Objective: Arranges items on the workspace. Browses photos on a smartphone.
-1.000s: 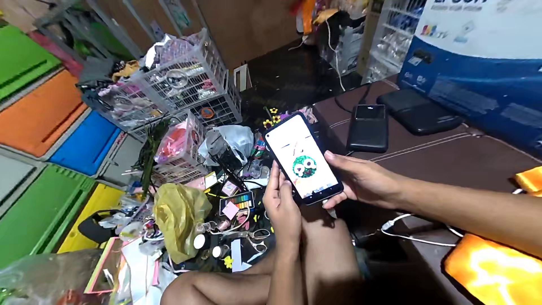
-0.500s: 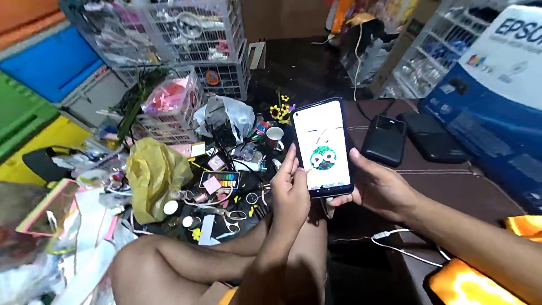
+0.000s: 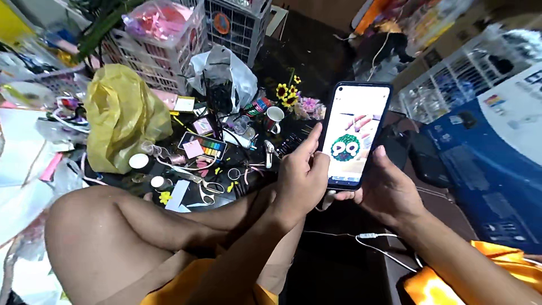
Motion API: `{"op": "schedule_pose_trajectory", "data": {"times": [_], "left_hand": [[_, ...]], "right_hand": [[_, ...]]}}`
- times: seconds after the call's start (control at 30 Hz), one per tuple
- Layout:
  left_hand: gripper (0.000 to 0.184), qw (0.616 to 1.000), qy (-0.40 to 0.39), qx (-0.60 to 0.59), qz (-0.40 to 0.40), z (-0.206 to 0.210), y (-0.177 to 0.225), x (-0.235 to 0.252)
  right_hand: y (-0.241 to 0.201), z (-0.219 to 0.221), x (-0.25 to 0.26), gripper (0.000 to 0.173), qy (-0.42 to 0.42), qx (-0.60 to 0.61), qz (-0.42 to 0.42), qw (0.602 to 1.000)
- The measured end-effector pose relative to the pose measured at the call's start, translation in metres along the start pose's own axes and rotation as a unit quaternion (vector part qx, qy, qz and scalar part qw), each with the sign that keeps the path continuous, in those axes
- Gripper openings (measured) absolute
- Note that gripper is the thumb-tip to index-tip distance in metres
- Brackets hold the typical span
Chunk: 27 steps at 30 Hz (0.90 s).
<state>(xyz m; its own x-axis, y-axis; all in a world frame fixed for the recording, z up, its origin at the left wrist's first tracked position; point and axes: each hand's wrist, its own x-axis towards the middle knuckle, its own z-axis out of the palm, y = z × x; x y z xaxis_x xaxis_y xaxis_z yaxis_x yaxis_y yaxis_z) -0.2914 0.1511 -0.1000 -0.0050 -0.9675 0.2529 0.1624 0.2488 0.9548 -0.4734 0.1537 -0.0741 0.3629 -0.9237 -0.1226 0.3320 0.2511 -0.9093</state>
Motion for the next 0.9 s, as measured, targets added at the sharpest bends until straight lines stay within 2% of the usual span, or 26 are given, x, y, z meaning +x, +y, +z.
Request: {"op": "schedule_pose_trajectory", "data": {"times": [0.27, 0.9], "left_hand": [[0.052, 1.000, -0.016, -0.008, 0.003, -0.0021, 0.0046, 0.0007], [0.049, 0.999, 0.005, 0.007, 0.039, -0.0019, 0.0038, 0.0038]], "right_hand": [[0.0009, -0.0002, 0.0002, 0.046, -0.007, -0.003, 0.002, 1.000], [-0.0013, 0.0060, 0.0012, 0.047, 0.021, -0.027, 0.024, 0.999]]}}
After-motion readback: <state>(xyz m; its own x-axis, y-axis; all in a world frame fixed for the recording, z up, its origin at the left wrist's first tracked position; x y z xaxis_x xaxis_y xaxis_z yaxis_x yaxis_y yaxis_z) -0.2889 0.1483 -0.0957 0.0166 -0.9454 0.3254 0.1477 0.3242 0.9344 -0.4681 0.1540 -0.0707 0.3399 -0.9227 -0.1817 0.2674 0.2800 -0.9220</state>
